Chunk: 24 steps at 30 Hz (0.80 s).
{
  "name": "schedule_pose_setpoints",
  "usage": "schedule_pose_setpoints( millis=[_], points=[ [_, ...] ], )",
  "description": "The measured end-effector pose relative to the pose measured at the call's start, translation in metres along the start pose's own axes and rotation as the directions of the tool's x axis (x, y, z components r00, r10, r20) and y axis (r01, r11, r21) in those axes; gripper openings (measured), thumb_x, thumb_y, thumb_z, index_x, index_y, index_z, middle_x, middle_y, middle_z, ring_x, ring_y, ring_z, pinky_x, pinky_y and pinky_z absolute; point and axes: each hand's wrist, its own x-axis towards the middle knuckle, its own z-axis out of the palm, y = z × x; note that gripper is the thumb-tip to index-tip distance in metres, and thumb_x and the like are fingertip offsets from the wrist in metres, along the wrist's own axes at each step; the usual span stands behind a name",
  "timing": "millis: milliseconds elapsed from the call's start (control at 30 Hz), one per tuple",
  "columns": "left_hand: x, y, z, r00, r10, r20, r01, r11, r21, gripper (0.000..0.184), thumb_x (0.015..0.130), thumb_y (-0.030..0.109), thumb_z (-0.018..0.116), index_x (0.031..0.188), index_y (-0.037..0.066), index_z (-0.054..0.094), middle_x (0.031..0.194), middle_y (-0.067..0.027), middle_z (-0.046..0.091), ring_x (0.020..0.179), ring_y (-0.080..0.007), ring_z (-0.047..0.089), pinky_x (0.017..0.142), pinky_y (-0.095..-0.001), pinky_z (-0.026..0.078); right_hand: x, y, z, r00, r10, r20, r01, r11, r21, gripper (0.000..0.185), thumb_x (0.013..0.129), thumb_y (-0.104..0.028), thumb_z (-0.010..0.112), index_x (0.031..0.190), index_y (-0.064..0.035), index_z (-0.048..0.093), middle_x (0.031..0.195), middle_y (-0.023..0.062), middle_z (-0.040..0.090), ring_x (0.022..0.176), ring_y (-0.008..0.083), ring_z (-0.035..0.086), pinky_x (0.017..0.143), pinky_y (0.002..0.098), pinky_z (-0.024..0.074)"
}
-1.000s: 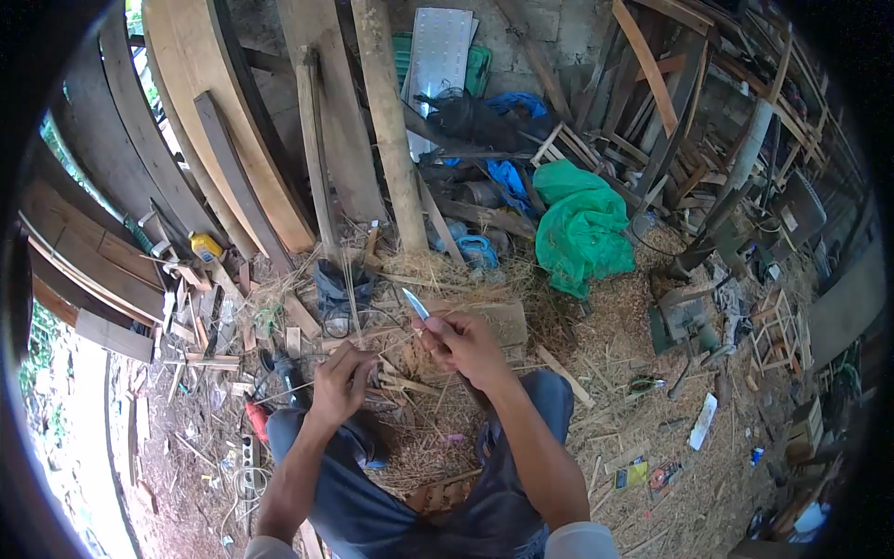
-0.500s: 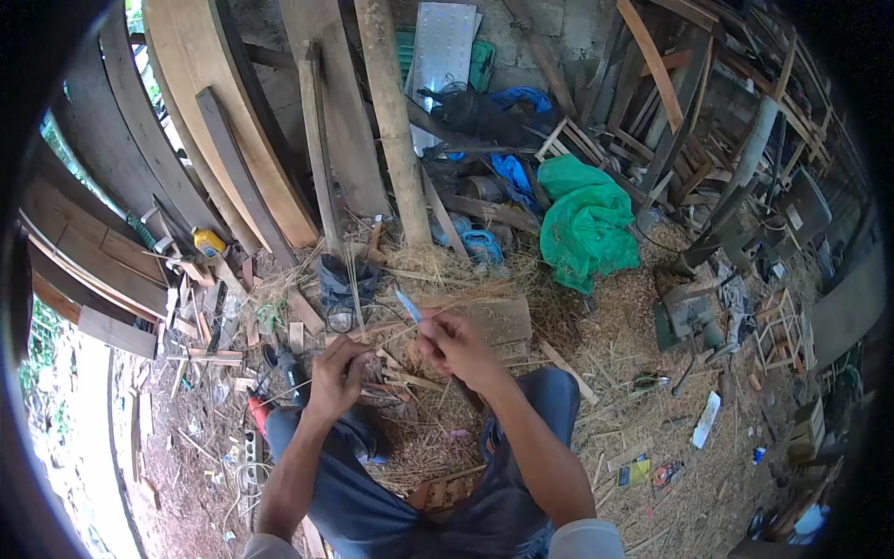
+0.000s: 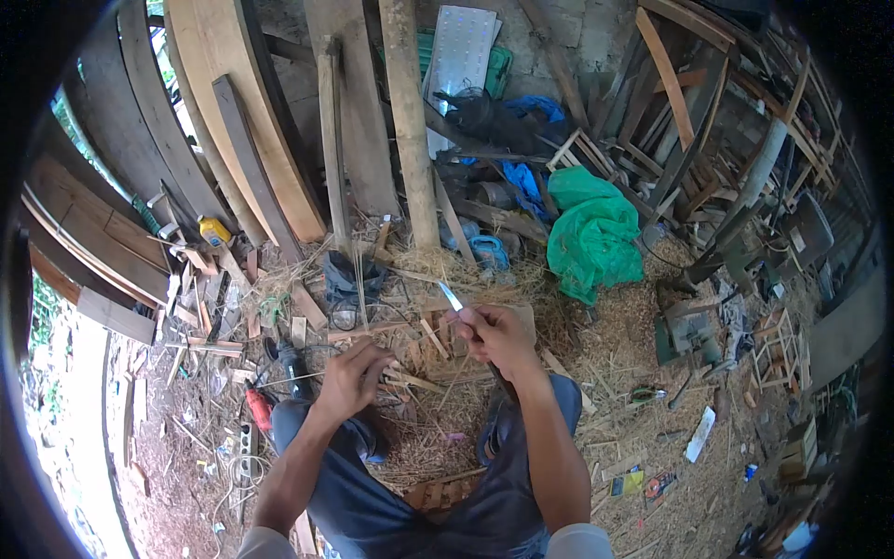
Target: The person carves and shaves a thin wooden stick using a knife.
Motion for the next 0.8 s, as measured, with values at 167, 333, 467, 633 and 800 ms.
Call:
schedule_pose_setpoints(
  millis=[167,333,467,633,800],
  points=[
    [-0.006,-0.014,0.003,0.999,0.013,-0.037,-0.011,0.999,0.052,0.007,0.081,0.002,0.063,0.088,0.005,0.063,0.082,-0.0086,0.060,0.064,-0.0308,0.062,0.052,-0.0391,0.049,0.005,-0.004,-0.014,1.000,-0.014,-0.014,0.014,1.000,0.007,0.026,0.097,-0.020,0.053,0.107,0.0028,0.062,0.066,-0.0039,0.049,0.045,0.0029,0.032,0.041,0.0208,0.0246],
    [-0.004,-0.022,-0.014,0.985,-0.070,-0.160,0.074,0.997,0.021,0.004,0.082,0.003,0.063,0.086,0.004,0.063,0.081,-0.0104,0.061,0.065,-0.0325,0.061,0.055,-0.0392,0.049,0.007,0.004,-0.070,0.875,-0.241,-0.420,0.310,0.945,0.103,0.034,0.095,-0.028,0.057,0.112,0.0011,0.060,0.066,-0.0057,0.047,0.045,0.0021,0.036,0.039,0.0188,0.0255],
    [0.008,-0.015,-0.003,0.984,-0.160,-0.075,0.161,0.987,-0.004,0.004,0.082,-0.003,0.062,0.085,-0.001,0.063,0.078,-0.0146,0.059,0.069,-0.0325,0.061,0.061,-0.0372,0.047,-0.002,0.011,0.000,0.987,-0.101,-0.123,0.120,0.979,0.163,0.034,0.097,-0.027,0.055,0.117,-0.0006,0.059,0.067,-0.0037,0.049,0.046,0.0033,0.035,0.041,0.0199,0.0280],
    [0.010,-0.007,0.011,0.994,-0.056,-0.092,0.053,0.998,-0.040,0.005,0.081,0.000,0.063,0.085,0.002,0.062,0.081,-0.0117,0.059,0.072,-0.0336,0.060,0.059,-0.0387,0.048,0.008,0.026,0.030,0.998,0.017,0.066,-0.024,0.994,0.105,0.031,0.099,-0.024,0.051,0.118,-0.0011,0.059,0.067,-0.0038,0.048,0.047,0.0039,0.033,0.042,0.0202,0.0279],
    [0.007,-0.011,0.007,0.997,-0.066,-0.038,0.065,0.998,-0.027,0.007,0.081,-0.002,0.062,0.087,0.001,0.063,0.081,-0.0126,0.060,0.074,-0.0335,0.061,0.061,-0.0379,0.048,0.006,0.020,0.024,0.997,0.058,0.058,-0.060,0.998,0.036,0.028,0.099,-0.023,0.050,0.112,-0.0006,0.060,0.065,-0.0057,0.043,0.047,0.0032,0.027,0.043,0.0212,0.0230]
  ],
)
